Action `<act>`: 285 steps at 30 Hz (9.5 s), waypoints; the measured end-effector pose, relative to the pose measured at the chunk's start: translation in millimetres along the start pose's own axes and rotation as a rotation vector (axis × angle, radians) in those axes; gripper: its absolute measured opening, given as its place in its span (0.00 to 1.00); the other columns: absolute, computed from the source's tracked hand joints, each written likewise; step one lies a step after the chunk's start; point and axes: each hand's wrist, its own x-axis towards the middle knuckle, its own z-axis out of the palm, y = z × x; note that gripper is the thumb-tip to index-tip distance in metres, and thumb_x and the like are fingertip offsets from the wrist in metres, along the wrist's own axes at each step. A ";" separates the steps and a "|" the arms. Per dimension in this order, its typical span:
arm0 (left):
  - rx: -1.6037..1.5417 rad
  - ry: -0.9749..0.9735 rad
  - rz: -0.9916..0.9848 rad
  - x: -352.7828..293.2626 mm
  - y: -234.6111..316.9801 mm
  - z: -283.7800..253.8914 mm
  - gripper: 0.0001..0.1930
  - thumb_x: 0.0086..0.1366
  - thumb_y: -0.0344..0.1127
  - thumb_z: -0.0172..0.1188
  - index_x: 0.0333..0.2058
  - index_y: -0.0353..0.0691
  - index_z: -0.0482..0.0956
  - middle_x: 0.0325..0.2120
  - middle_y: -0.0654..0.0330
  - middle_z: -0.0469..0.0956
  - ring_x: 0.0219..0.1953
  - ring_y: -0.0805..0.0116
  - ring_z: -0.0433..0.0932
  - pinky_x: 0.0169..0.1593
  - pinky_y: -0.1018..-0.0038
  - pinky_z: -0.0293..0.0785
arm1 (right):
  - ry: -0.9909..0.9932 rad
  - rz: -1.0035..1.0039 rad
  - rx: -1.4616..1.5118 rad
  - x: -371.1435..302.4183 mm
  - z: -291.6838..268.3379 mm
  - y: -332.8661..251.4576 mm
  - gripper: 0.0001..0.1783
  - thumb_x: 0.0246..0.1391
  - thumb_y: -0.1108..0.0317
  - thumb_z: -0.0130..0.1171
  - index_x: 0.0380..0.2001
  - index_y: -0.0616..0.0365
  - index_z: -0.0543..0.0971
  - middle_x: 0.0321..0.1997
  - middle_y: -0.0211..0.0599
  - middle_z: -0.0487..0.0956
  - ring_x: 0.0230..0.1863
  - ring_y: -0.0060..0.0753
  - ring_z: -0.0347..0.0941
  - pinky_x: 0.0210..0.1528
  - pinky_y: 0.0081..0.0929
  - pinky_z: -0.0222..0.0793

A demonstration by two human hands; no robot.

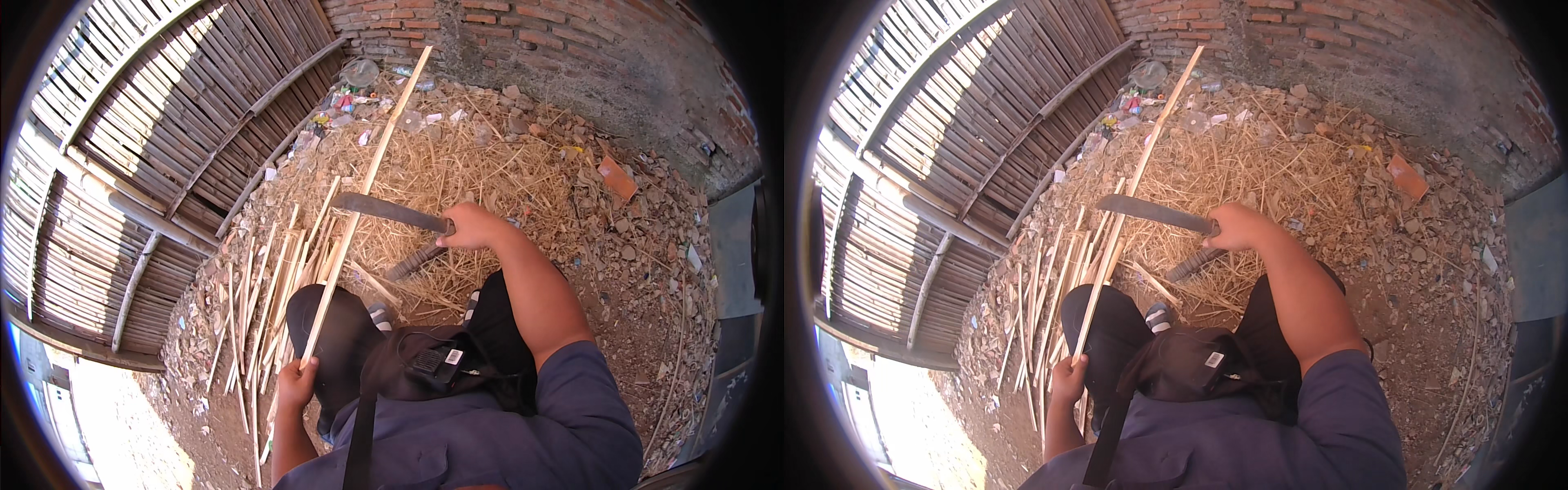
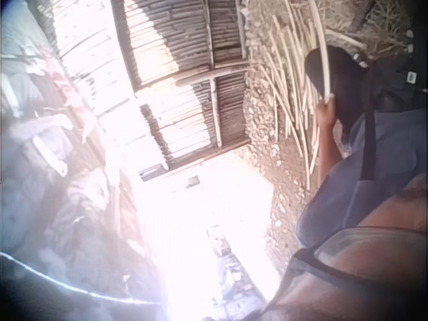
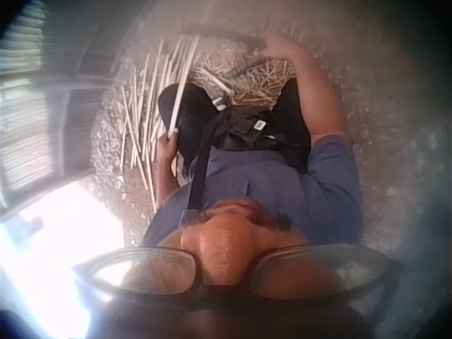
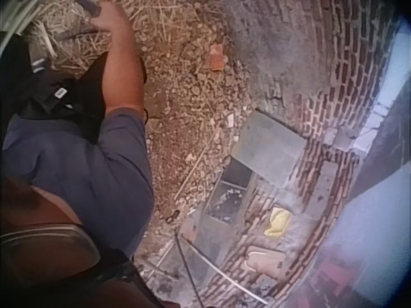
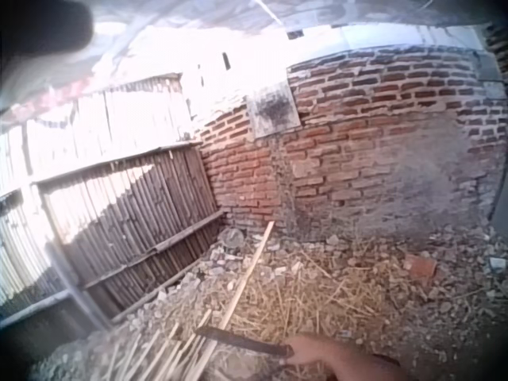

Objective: The person sits on a hay-covered floor and uses a machete to split long bamboo poles into thin strips. They hold the pole vertically and repeatedly strike it with the blade to separate the material, working on one piece at a time.

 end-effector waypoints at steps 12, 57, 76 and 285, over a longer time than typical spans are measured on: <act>-0.053 0.000 -0.007 -0.1 0.9 0.7 0.24 0.66 0.51 0.65 0.23 0.33 0.78 0.15 0.69 0.70 0.21 0.81 0.65 0.24 0.73 0.60 | -0.035 0.003 0.039 2.1 4.2 -0.2 0.25 0.48 0.52 0.71 0.42 0.59 0.82 0.35 0.47 0.81 0.40 0.47 0.80 0.43 0.40 0.73; -0.183 -0.022 -0.007 4.2 -15.7 5.5 0.20 0.67 0.47 0.65 0.27 0.33 0.81 0.17 0.71 0.72 0.22 0.83 0.65 0.25 0.76 0.61 | 0.046 -0.044 0.020 0.4 6.7 -3.1 0.21 0.48 0.57 0.70 0.41 0.59 0.81 0.36 0.45 0.82 0.41 0.46 0.80 0.43 0.40 0.73; -0.155 -0.031 -0.004 4.9 -15.3 3.7 0.21 0.68 0.47 0.64 0.26 0.33 0.80 0.17 0.71 0.72 0.22 0.83 0.64 0.24 0.76 0.60 | 0.111 -0.033 0.028 -4.2 -2.0 -6.2 0.24 0.47 0.48 0.72 0.39 0.57 0.83 0.32 0.46 0.82 0.37 0.48 0.80 0.40 0.41 0.73; -0.181 -0.034 0.026 8.3 -24.6 1.1 0.24 0.71 0.49 0.59 0.21 0.36 0.75 0.15 0.73 0.67 0.21 0.83 0.61 0.24 0.76 0.56 | 0.097 -0.095 -0.093 -13.4 -0.5 -27.1 0.19 0.48 0.57 0.70 0.38 0.58 0.81 0.33 0.48 0.82 0.40 0.51 0.81 0.42 0.45 0.74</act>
